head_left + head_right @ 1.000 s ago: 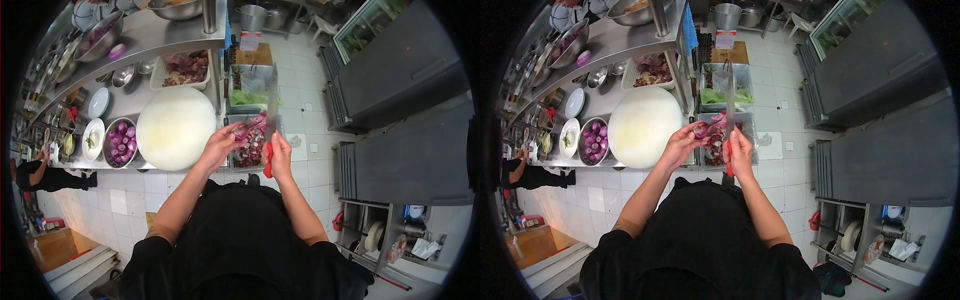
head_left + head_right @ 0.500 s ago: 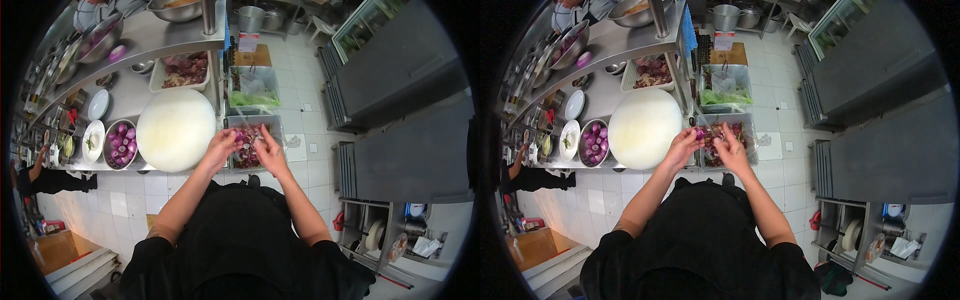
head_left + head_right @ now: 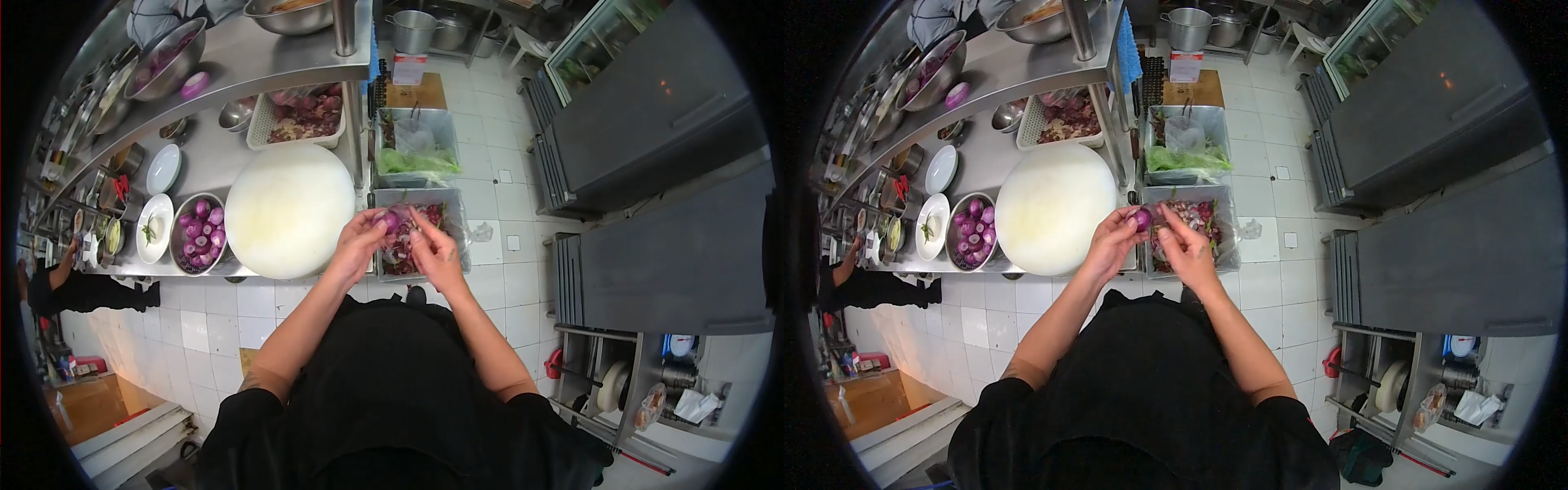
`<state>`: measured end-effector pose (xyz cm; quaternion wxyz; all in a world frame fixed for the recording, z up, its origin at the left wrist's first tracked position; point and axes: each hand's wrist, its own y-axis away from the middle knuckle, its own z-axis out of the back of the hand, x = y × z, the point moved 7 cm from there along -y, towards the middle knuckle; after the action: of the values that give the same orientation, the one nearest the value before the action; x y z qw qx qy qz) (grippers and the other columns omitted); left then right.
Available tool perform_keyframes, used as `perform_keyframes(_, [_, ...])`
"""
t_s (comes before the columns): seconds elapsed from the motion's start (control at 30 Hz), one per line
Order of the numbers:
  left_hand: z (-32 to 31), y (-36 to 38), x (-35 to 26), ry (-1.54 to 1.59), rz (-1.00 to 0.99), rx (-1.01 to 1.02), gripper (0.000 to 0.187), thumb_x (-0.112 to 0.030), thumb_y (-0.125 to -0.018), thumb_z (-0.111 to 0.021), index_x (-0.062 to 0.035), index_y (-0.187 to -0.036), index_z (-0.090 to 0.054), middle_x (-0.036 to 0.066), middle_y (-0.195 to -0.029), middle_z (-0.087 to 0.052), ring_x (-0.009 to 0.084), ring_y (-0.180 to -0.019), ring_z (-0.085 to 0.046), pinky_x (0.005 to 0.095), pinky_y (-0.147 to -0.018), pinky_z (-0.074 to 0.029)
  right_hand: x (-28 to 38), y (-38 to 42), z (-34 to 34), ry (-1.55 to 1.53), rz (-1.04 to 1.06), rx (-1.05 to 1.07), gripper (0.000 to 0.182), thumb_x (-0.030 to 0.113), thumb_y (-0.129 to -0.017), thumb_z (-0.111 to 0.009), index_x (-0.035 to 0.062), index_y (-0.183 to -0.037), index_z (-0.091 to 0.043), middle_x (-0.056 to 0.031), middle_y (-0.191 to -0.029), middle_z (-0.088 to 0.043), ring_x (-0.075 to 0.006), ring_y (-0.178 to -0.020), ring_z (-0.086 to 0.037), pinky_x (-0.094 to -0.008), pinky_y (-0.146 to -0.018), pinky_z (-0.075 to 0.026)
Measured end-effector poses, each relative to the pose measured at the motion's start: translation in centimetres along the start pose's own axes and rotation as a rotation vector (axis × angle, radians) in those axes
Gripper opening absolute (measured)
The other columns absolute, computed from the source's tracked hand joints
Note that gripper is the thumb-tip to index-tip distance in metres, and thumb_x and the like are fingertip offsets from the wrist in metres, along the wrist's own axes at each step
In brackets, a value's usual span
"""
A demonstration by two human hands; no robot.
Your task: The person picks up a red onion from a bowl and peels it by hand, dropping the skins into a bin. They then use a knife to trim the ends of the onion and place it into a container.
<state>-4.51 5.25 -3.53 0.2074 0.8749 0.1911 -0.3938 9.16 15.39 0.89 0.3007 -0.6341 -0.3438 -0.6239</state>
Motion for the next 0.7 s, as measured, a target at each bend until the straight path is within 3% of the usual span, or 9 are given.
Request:
perform_keyframes(0.17, [-1.4,0.5,-0.7,0.047,0.037,0.15,0.051,-0.021,-0.107,-0.06,0.0019,-0.151,-0.048,0.014,-0.129,-0.067,0.0239,-0.116,-0.067,0.0395,-0.101,-0.056,-1.3,-1.2,2.5,-0.194,-0.13,-0.079,0.045,0.026,-0.112,-0.057,0.009,-0.154,-0.056,0.0042,-0.066,-0.048,-0.0043,-0.052,-0.043,-0.0232,-0.045,-0.036])
perform_keyframes(0.3, [-0.8,-0.3,-0.2,0.309,0.094,0.161,0.053,-0.028,-0.11,-0.052,0.0001,-0.155,-0.045,0.016,-0.13,-0.065,0.0252,-0.112,-0.067,0.0389,-0.1,-0.056,-2.6,-1.8,3.7,-0.254,-0.173,-0.129,0.05,0.036,-0.114,-0.051,0.0098,-0.157,-0.052,0.0008,-0.066,-0.049,-0.0084,-0.051,-0.044,-0.0249,-0.046,-0.037])
perform_keyframes(0.5, [0.7,-1.6,0.4,0.37,0.104,0.107,0.054,-0.034,-0.112,-0.046,-0.0027,-0.156,-0.045,0.017,-0.13,-0.066,0.0254,-0.105,-0.068,0.0389,-0.098,-0.056,-2.0,-2.0,4.2,-0.226,-0.104,-0.127,0.053,0.034,-0.113,-0.054,0.0074,-0.159,-0.049,0.0027,-0.068,-0.051,-0.0062,-0.052,-0.045,-0.0249,-0.044,-0.037])
perform_keyframes(0.6, [1.0,-1.9,0.2,0.422,0.141,0.089,0.057,-0.042,-0.113,-0.044,-0.0029,-0.154,-0.047,0.017,-0.13,-0.067,0.025,-0.106,-0.068,0.0383,-0.095,-0.057,-2.1,-2.1,4.8,-0.088,-0.22,-0.13,0.056,0.03,-0.113,-0.054,0.0119,-0.165,-0.041,0.0031,-0.07,-0.052,-0.0055,-0.053,-0.045,-0.0244,-0.045,-0.037])
perform_keyframes(0.7, [1.7,-1.5,-0.9,0.417,0.121,0.02,0.062,-0.051,-0.113,-0.041,-0.0026,-0.152,-0.049,0.017,-0.128,-0.068,0.0235,-0.105,-0.069,0.037,-0.093,-0.058,-2.0,-2.3,4.5,0.024,-0.157,-0.036,0.057,0.026,-0.115,-0.048,0.0173,-0.169,-0.03,0.0014,-0.064,-0.048,-0.0082,-0.051,-0.044,-0.0249,-0.047,-0.038])
